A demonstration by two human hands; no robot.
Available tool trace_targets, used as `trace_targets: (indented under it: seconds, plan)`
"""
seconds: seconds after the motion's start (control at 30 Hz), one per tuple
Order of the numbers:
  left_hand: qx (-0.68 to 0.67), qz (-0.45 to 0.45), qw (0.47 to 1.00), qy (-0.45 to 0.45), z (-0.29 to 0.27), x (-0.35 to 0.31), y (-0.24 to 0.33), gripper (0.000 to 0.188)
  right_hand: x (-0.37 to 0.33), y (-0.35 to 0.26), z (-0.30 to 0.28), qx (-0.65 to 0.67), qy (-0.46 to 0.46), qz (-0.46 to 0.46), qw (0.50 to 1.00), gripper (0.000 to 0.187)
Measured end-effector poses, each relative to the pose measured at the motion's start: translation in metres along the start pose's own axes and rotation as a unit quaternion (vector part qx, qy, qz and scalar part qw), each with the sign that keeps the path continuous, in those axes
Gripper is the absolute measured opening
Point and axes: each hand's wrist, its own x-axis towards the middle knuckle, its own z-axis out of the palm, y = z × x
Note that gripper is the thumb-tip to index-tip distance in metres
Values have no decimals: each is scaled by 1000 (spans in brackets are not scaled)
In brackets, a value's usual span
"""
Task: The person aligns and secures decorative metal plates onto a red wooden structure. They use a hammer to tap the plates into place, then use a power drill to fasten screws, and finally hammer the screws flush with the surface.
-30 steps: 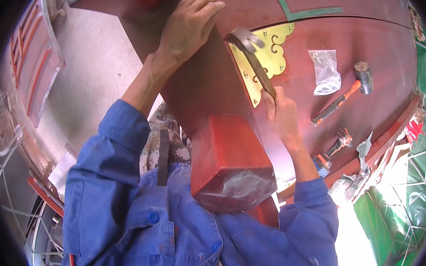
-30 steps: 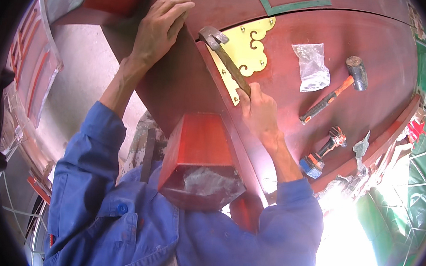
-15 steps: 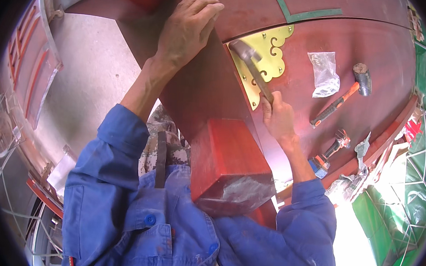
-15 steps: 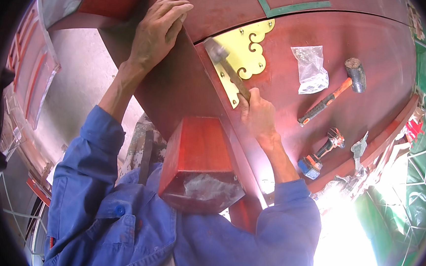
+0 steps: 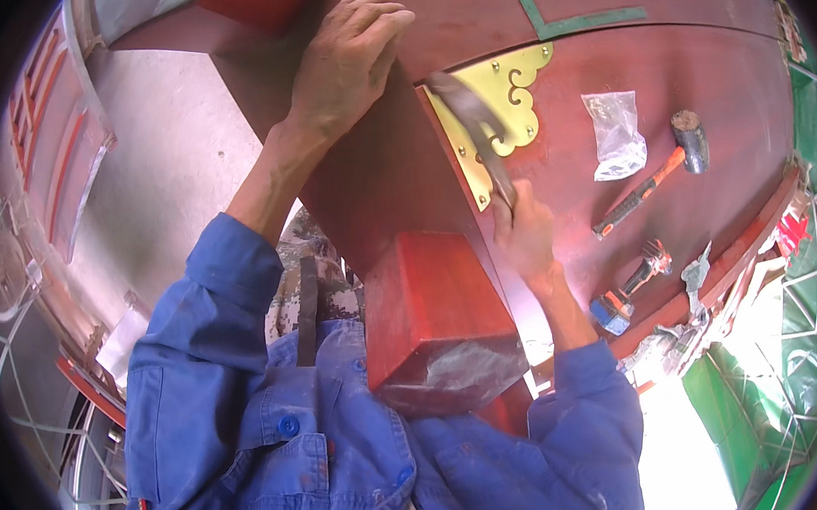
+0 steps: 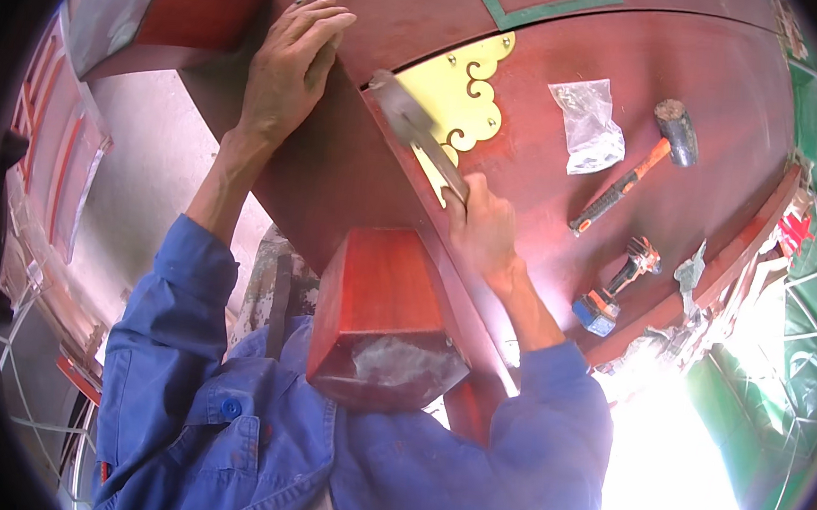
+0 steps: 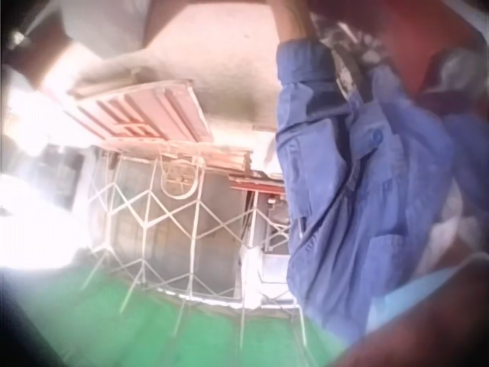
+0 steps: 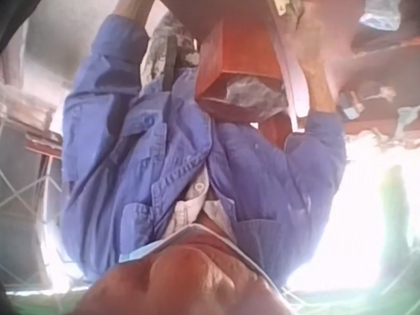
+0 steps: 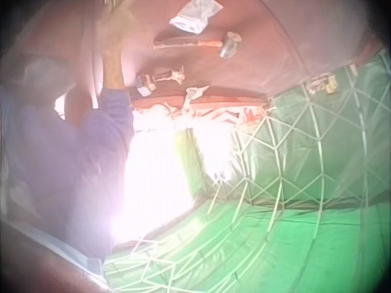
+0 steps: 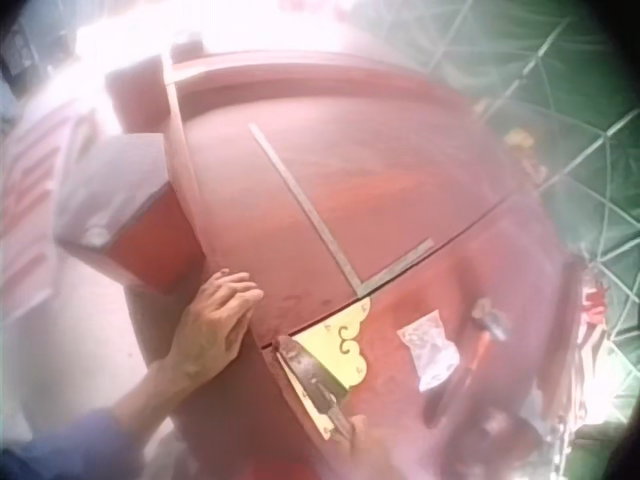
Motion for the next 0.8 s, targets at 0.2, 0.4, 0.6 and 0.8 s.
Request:
trace_targets:
  seconds: [0.2, 0.4, 0.6, 0.8]
  plan:
    - [4, -2, 1000, -11, -3, 1, 2, 19, 0, 5, 1, 9, -25, 37, 999, 25]
    - [-16, 0, 1000, -25, -2, 6, 5, 21, -23, 10, -33, -4, 75, 46, 996, 26]
    - [4, 8, 1000, -22, -6, 11, 6, 20, -93, 32, -116, -45, 63, 197, 977, 33]
    - [-28, 19, 998, -44, 7, 10, 18, 20, -179, 57, -89, -173, 114, 215, 954, 34]
